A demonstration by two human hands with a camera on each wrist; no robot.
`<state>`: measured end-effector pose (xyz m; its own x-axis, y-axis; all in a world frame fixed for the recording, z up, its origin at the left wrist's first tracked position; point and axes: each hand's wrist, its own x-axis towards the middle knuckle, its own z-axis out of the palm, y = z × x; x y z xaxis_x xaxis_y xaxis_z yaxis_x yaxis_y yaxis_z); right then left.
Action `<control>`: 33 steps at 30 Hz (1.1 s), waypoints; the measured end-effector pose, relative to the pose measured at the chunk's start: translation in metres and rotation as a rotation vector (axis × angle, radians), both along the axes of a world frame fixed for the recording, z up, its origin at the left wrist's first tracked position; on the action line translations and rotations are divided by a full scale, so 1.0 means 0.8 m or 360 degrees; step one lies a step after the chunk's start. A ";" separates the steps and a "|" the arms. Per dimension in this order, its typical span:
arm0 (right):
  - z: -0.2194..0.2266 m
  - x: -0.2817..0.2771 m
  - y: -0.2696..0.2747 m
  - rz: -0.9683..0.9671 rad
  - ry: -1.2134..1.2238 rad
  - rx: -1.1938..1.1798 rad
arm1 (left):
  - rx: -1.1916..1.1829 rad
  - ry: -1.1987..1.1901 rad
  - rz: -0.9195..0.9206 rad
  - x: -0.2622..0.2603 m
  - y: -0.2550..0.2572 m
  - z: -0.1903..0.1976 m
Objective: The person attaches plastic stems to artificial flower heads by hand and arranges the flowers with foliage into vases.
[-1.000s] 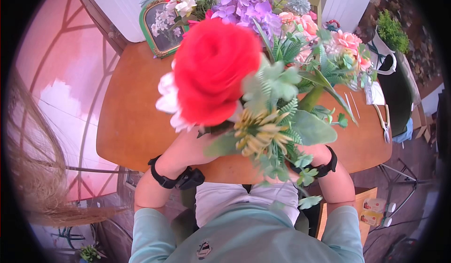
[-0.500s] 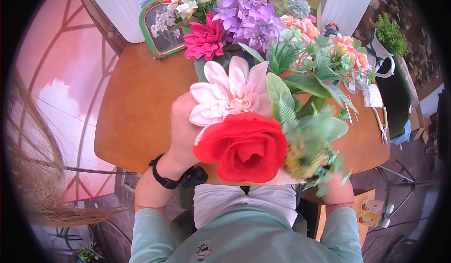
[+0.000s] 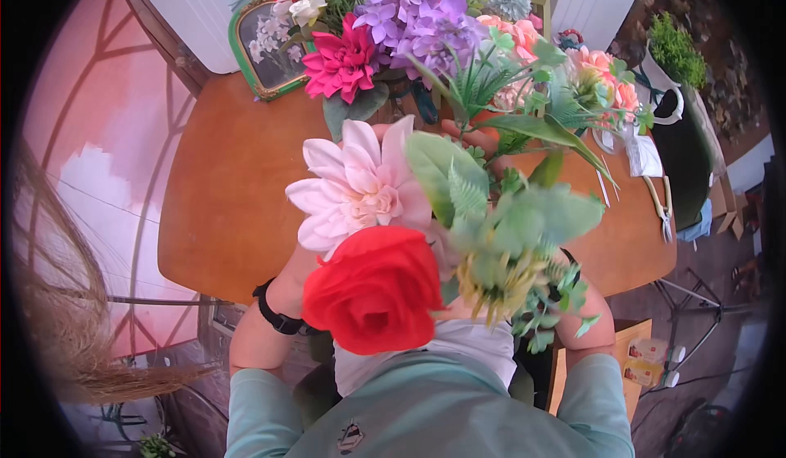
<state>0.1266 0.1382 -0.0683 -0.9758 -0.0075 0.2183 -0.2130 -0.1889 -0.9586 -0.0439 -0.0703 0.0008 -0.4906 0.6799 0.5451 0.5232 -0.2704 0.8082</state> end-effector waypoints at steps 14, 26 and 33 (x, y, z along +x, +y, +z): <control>0.017 0.016 0.053 0.0137 -0.0106 -0.0586 | 0.0292 -0.2246 -0.1275 0.027 -0.001 0.018; 0.029 -0.021 0.018 -0.0226 0.0098 0.0037 | -0.0340 -0.0725 -0.0571 0.005 -0.051 -0.040; 0.041 -0.016 0.018 -0.0417 0.0040 0.0222 | -0.0293 -0.1351 -0.1007 -0.031 -0.013 -0.047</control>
<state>0.1139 0.1524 -0.0358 -0.9428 0.2126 0.2568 -0.2610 0.0086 -0.9653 -0.0685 -0.0806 -0.0369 -0.1906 0.9801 0.0554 -0.4207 -0.1325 0.8975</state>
